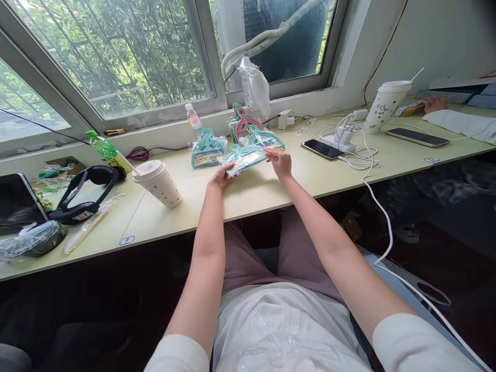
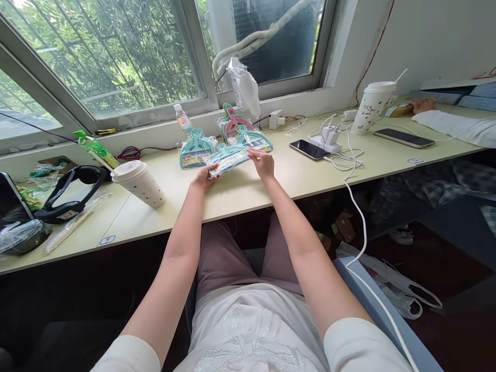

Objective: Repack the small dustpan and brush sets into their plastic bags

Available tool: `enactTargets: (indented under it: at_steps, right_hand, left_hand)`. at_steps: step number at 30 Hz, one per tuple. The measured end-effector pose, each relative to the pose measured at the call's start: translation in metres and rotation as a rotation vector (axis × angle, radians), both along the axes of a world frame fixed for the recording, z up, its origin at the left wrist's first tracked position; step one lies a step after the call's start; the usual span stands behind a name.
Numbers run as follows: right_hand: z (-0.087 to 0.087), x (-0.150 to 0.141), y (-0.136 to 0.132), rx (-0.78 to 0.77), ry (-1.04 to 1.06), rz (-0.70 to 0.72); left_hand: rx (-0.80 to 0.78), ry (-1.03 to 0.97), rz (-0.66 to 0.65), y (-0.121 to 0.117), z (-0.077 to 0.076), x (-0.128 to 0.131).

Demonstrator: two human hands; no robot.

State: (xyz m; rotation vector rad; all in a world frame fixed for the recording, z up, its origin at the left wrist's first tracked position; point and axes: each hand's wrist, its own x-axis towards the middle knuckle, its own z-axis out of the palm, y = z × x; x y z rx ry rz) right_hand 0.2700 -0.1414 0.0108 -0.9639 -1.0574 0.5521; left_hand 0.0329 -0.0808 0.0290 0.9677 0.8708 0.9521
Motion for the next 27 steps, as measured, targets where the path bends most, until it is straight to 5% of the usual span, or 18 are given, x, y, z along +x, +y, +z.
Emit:
enactTargets:
  at_steps: [5,14,22,27]
  right_hand:
    - [-0.002,0.002,-0.001,-0.014,-0.011,-0.09]
    - [-0.011,0.009,0.014,-0.023,-0.47,-0.397]
    - [-0.014,0.012,0.021,-0.091,-0.419,-0.326]
    - [-0.014,0.013,0.022,-0.365,-0.034,-0.088]
  left_hand:
    - [-0.035,0.002,-0.183,-0.004,0.002,0.0]
    - [0.027,0.084,-0.314,-0.007,0.001,0.007]
    - [0.13,0.16,-0.418,0.004,-0.007,0.005]
    - [0.125,0.173,-0.364,0.006,-0.01,0.007]
